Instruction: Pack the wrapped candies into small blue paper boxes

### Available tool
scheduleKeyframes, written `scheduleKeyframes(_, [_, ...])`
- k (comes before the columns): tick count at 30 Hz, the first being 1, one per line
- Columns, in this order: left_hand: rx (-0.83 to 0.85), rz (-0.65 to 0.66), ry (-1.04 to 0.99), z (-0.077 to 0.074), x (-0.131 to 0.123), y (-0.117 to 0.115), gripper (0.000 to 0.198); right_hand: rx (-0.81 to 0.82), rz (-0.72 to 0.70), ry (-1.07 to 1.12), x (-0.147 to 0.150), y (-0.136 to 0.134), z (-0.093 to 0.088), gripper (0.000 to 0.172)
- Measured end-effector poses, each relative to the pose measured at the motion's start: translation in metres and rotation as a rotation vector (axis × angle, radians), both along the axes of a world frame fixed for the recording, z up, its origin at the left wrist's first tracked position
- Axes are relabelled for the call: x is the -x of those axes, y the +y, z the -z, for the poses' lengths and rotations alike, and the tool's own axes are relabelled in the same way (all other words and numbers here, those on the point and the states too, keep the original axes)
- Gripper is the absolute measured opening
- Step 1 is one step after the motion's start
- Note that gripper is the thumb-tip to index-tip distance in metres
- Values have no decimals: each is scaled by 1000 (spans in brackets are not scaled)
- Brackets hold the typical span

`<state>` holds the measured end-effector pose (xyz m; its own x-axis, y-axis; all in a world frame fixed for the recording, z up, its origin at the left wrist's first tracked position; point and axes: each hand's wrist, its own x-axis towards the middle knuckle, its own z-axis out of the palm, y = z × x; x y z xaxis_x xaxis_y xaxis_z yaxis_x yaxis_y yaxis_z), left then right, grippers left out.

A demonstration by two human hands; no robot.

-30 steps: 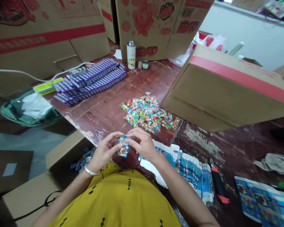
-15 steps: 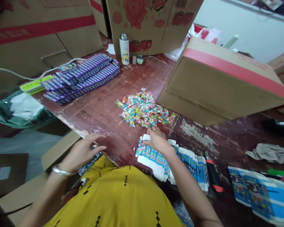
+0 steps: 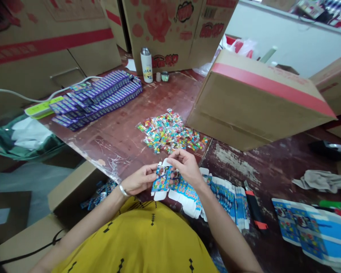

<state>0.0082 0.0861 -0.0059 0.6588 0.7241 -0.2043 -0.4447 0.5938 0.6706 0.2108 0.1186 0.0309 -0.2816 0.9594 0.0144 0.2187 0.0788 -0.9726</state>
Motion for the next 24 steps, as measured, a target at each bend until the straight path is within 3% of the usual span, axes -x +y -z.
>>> scheduleKeyframes(3, [38, -20, -108, -2, -1, -2, 45, -267, 72, -229, 6, -13, -8, 32])
scheduleKeyframes(5, [36, -61, -93, -3, 1, -3, 46, -330, -24, -356, 8, -22, -12, 37])
scheduleKeyframes(9, [-7, -64, 30, -6, 6, -3, 47, -128, -231, -392, 8, -27, -18, 35])
scheduleKeyframes(12, [-143, 5, 154, -11, 9, -3, 47, 42, -309, -313, 5, -21, -21, 22])
scheduleKeyframes(14, [-239, 29, 259, -14, 9, -4, 40, 120, -367, -251, 4, -17, -21, 24])
scheduleKeyframes(17, [-280, -94, 386, -15, 9, -5, 31, 161, -221, -109, 9, -16, -17, 24])
scheduleKeyframes(19, [-253, -256, 410, -13, 6, -7, 30, 126, -24, 9, 17, -18, -10, 29])
scheduleKeyframes(21, [-214, -422, 415, -9, 2, -9, 29, 90, 85, 99, 27, -23, -1, 34])
scheduleKeyframes(24, [-118, -627, 407, 0, -8, -12, 26, 78, 161, 140, 42, -31, 15, 19])
